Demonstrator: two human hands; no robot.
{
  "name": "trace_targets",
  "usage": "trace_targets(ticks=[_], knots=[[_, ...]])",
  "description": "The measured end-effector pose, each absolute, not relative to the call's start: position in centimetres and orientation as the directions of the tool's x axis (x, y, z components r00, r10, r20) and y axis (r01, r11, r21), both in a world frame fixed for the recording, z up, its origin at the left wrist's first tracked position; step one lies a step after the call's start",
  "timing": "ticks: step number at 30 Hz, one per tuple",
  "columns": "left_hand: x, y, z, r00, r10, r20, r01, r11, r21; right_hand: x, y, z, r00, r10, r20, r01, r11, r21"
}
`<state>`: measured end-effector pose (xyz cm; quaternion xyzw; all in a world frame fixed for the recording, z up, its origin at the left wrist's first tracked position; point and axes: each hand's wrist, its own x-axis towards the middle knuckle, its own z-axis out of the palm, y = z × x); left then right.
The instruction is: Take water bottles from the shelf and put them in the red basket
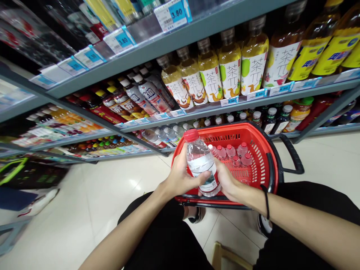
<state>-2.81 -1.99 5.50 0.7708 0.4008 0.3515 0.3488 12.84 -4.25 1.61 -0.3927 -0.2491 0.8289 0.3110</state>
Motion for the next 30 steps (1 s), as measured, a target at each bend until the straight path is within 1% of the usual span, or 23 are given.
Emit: trace_targets(ticks=[7, 11, 18, 30], knots=[[-2.8, -2.0, 5.4, 0.439, 0.857, 0.271, 0.366, -0.446, 0.817, 12.8, -4.3, 2.0, -0.493, 0.712, -0.5, -0.333, -0.685, -0.648], [-2.8, -2.0, 5.5, 0.446, 0.854, 0.269, 0.355, -0.445, 0.822, 12.9, -4.3, 2.4, -0.471, 0.708, -0.526, -0.326, -0.694, -0.642], [-2.7, -2.1, 5.7, 0.438, 0.88, 0.184, 0.37, -0.362, 0.856, 12.7, -4.2, 2.6, -0.465, 0.704, -0.536, -0.363, -0.704, -0.61], [-2.9, -2.1, 5.3, 0.443, 0.87, 0.218, 0.383, -0.403, 0.831, 12.8, -4.3, 2.0, -0.478, 0.704, -0.526, -0.377, -0.705, -0.601]])
